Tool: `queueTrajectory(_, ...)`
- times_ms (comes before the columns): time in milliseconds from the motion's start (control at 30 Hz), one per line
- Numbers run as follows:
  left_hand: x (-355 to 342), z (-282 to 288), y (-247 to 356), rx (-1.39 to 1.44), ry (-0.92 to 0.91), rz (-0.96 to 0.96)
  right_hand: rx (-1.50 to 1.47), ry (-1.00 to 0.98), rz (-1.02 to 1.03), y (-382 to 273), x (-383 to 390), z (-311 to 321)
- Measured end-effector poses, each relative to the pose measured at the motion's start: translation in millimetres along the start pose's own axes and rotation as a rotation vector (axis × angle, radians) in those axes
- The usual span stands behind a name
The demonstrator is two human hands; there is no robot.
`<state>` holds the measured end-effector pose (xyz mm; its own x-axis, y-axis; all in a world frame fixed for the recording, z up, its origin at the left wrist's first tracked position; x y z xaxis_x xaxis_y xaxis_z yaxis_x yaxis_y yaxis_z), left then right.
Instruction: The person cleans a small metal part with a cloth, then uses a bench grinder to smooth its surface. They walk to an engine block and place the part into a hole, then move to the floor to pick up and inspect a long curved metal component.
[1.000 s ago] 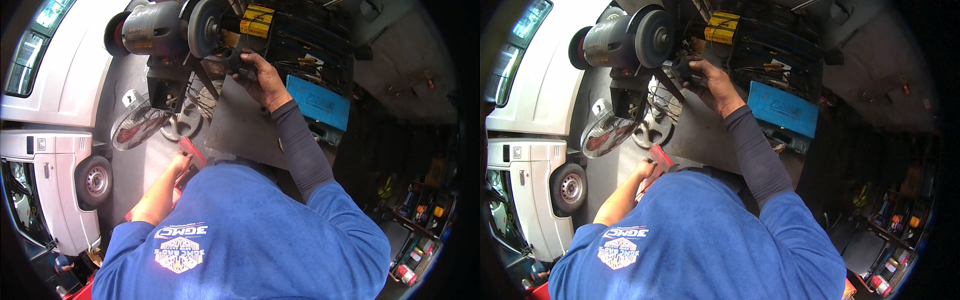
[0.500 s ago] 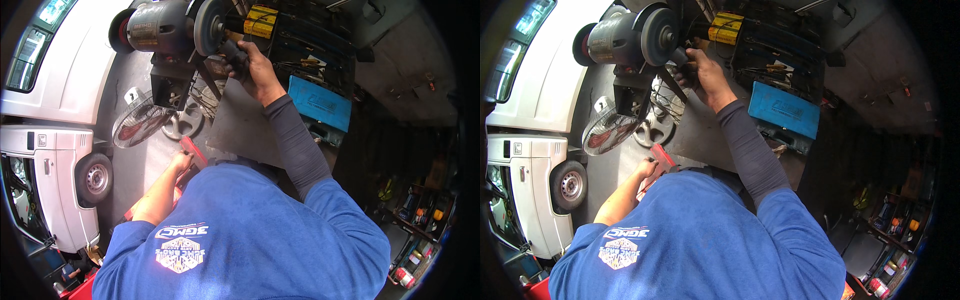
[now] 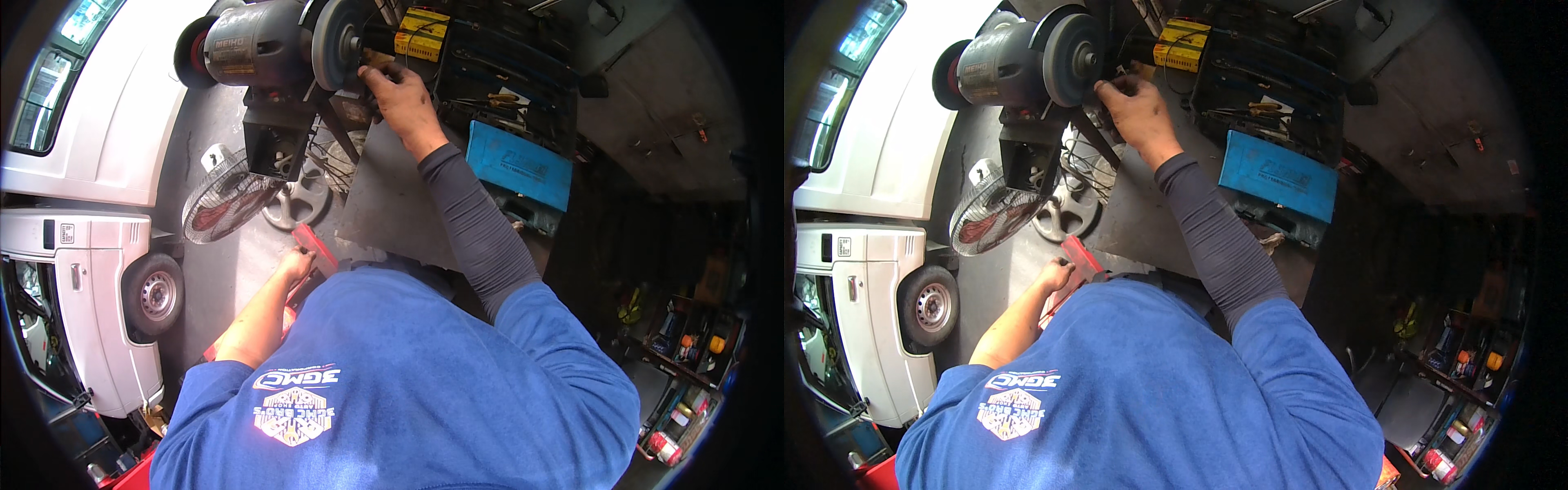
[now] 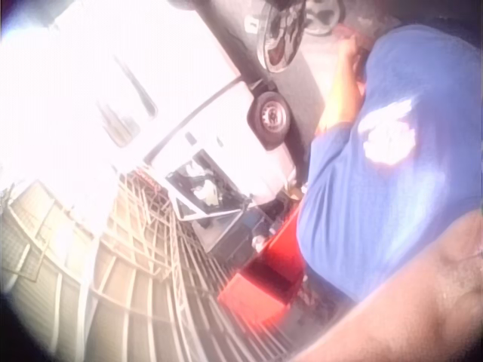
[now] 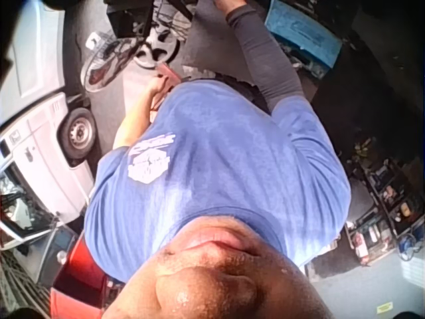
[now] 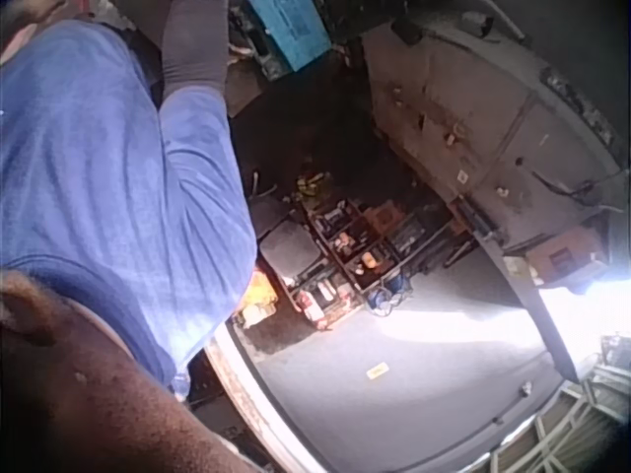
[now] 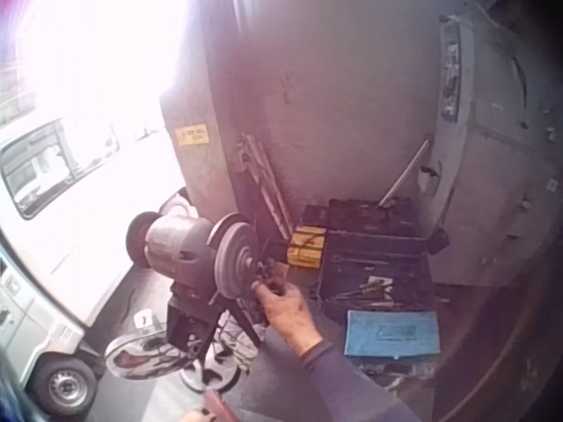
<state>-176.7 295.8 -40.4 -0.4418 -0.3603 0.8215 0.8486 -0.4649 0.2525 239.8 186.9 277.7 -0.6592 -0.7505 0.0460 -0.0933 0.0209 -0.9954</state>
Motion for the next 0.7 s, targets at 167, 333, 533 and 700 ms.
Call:
queueTrajectory(167,-2.8,-0.8,2.6,-0.025,-0.025,-0.031,0.113,-0.039,0.109,-21.5,-1.5,-1.1)
queueTrajectory(333,-1.4,1.1,9.3,-0.075,-0.026,-0.056,0.084,-0.067,0.14,-29.7,7.1,-9.9)
queueTrajectory(533,-0.3,2.3,22.5,-0.187,-0.041,-0.14,-0.26,-0.255,0.192,-31.4,24.2,-17.0)
queueTrajectory(700,-2.5,5.7,14.2,-0.109,-0.009,-0.057,-0.517,-0.326,0.11,-21.0,27.9,-9.7)
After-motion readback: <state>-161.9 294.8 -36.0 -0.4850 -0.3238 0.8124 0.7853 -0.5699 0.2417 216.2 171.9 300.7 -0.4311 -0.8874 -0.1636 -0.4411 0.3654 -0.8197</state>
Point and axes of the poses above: each hand's wrist, its own x-axis away from the middle knuckle, its own z-axis out of the back of the hand, y = z × x, the point moved 10 cm from there along -x, towards the middle knuckle, and after that the axes turned 11 degrees about -y, right-handed, at the moved point
